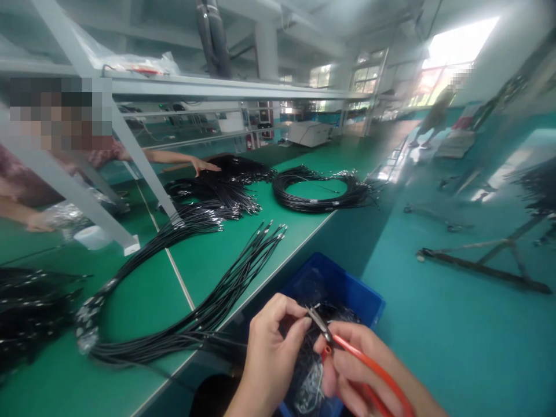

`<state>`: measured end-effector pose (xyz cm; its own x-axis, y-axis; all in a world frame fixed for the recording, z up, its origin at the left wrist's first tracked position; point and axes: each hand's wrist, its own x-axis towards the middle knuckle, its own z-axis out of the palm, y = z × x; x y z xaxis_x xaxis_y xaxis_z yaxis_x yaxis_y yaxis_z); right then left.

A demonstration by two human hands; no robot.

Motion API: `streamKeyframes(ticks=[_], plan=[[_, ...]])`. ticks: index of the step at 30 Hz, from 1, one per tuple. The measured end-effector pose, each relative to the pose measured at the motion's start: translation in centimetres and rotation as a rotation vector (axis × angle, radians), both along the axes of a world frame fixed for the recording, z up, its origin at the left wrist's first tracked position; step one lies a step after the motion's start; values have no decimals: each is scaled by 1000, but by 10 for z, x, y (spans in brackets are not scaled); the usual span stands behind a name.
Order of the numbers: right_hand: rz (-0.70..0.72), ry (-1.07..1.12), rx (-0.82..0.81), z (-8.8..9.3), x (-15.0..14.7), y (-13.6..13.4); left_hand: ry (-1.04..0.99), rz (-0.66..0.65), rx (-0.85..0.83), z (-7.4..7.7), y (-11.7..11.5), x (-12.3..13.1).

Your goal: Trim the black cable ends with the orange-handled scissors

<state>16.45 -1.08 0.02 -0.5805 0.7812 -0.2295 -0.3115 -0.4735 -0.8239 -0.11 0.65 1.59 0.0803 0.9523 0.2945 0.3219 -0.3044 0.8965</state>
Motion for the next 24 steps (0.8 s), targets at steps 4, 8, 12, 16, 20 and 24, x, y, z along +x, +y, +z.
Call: streamKeyframes(ticks=[4, 8, 12, 16, 20, 24], plan=[[-3, 16, -4, -3, -1, 0, 6, -1, 4, 0, 1, 0], [-4, 1, 2, -2, 0, 1, 6, -1, 5, -2, 1, 1], [19, -126, -1, 1, -1, 4, 11, -2, 3, -4, 0, 1], [44, -347, 40, -2, -3, 2, 12, 17, 5, -1, 4, -1], [-144, -316, 179, 1, 1, -8, 72, 24, -58, -6, 3, 4], [-593, -494, 282, 8, 3, -12, 324, -135, -92, -27, -13, 20]])
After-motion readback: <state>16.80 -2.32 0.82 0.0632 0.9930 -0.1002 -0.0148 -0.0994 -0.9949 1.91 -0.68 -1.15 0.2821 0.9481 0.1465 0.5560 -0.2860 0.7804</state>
